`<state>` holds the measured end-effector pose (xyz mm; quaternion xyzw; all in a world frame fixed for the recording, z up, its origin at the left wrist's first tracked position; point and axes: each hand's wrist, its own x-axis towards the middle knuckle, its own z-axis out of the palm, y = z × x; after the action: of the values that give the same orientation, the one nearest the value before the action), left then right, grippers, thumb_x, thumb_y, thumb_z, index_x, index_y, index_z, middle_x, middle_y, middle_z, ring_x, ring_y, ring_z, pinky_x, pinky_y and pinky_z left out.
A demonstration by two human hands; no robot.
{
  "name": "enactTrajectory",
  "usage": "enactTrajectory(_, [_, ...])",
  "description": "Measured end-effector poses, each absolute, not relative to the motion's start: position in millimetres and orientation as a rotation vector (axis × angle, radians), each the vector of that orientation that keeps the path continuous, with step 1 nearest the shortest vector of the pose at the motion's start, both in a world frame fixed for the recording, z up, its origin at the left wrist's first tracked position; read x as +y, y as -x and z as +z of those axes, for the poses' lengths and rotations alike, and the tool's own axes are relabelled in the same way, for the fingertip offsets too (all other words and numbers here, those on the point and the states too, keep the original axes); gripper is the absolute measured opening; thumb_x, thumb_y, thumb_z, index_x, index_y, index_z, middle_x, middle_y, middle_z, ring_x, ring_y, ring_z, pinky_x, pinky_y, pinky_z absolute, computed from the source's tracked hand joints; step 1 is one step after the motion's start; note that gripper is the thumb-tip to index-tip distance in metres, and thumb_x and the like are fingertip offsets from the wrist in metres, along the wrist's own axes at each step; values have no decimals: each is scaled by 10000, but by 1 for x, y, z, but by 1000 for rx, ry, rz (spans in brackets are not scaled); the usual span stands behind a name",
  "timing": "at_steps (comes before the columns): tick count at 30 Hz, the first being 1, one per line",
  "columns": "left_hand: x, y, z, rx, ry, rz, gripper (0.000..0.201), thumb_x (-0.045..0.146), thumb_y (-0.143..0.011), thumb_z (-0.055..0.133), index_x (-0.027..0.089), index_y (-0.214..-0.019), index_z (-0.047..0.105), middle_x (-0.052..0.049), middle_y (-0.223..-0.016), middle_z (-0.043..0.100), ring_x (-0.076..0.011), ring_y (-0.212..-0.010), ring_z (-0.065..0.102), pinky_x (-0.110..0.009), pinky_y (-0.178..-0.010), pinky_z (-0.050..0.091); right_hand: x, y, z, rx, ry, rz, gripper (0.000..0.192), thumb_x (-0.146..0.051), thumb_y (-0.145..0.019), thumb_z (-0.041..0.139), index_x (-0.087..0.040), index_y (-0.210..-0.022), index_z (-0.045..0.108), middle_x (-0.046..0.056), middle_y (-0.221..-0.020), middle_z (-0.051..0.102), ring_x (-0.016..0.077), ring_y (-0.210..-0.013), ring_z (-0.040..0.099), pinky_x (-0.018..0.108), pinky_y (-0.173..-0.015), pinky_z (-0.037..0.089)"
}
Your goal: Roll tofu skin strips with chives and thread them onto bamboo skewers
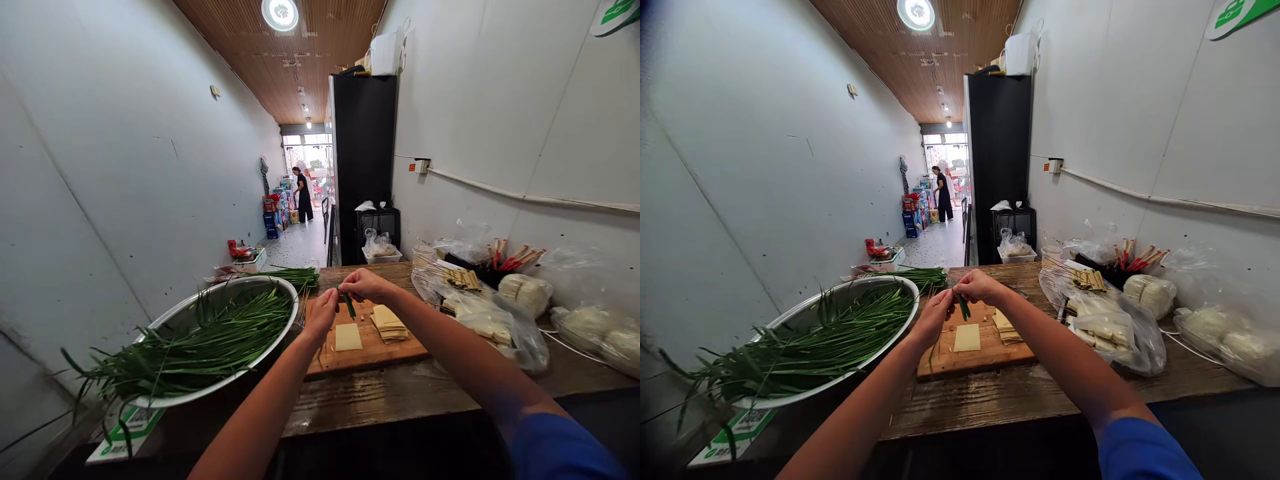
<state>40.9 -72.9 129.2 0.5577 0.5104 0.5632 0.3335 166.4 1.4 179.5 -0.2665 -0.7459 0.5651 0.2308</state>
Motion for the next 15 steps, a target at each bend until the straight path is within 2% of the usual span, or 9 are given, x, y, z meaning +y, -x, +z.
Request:
enactTrajectory(3, [-73,-60,120,1286,-1283,1539,350,484,-831,411,157,-869,531,3,-706,515,-84,-591,483,-184,-521,358,4,-165,165,-1913,776,1564,258,-204,-715,566,-151,-479,475,-72,-374,436,33,-321,333,184,-346,236])
enactTrajectory(6, [-73,-71,113,1235,-1228,1509,308,459,-814,459,186,-957,485,26,-746,486,-46,-486,455,-173,-467,333,5,-166,151,-1787,748,1569,237,-235,-705,586,-146,-503,498,-72,-392,451,33,-327,341,184,-349,246])
enactTrajectory(8, [-73,-69,109,1233,-1275,1461,264,420,-813,463,179,-920,476,40,-712,469,-25,-420,382,-164,-421,270,5,-170,141,-1708,713,1583,226,-275,-688,614,-141,-532,519,-63,-426,485,35,-349,370,184,-366,267])
enactTrajectory(12, [-71,-52,104,1315,-1468,1286,224,367,-809,453,149,-769,483,56,-587,411,-34,-421,305,-175,-418,218,4,-180,120,-1608,683,1642,259,-363,-648,671,-131,-605,565,-30,-519,558,43,-404,423,193,-414,315])
enactTrajectory(15, [-73,-38,104,1345,-1560,1093,259,384,-810,441,136,-779,510,68,-561,352,-42,-431,282,-183,-421,205,5,-191,109,-1723,722,1601,299,-416,-699,634,-119,-681,606,4,-578,597,58,-434,441,210,-441,343])
